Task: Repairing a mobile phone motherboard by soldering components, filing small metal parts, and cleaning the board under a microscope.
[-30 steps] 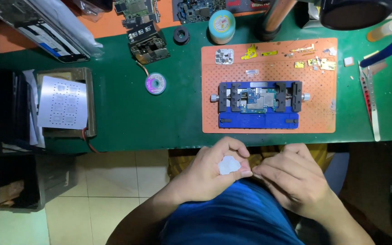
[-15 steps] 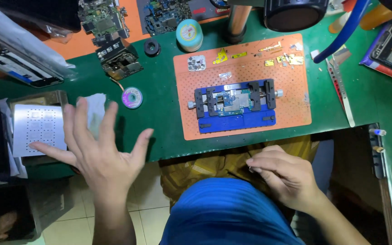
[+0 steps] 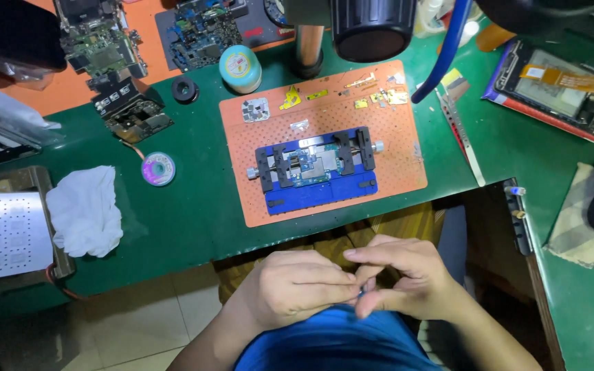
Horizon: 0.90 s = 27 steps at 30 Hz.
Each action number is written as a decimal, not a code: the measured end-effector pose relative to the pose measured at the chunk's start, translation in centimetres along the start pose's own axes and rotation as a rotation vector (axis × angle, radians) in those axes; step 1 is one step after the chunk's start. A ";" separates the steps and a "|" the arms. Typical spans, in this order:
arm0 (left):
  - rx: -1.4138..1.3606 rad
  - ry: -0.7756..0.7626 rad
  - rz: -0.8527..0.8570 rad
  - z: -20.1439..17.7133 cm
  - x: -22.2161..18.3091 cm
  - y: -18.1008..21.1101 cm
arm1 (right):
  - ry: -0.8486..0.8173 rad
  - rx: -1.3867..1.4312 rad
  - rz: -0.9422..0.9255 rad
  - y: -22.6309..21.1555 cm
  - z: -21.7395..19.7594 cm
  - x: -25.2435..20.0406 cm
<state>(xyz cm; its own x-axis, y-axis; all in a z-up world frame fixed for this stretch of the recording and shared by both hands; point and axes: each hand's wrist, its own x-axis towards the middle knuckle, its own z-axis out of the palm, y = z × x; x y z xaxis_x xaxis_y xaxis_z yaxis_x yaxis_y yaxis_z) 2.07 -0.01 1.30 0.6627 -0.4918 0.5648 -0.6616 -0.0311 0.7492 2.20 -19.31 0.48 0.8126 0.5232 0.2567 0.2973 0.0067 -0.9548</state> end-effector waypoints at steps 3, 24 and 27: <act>-0.164 -0.016 -0.035 0.0 0.5 0.1 | 0.007 -0.119 -0.021 -0.1 -1.6 0.0; -1.122 0.585 -0.477 2.6 -2.5 -2.1 | 0.762 -0.440 0.073 1.7 -6.8 -2.6; -1.231 0.613 -0.473 3.7 -3.0 -3.1 | 0.549 0.401 -0.045 2.4 -5.5 -3.5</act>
<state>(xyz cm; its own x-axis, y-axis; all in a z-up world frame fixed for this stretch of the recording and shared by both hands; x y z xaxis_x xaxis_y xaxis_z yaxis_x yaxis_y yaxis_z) 0.84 -1.71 -4.02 0.9806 -0.1961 0.0055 0.1619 0.8245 0.5423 2.86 -25.83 -1.92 0.9720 0.0075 0.2349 0.2136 0.3892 -0.8960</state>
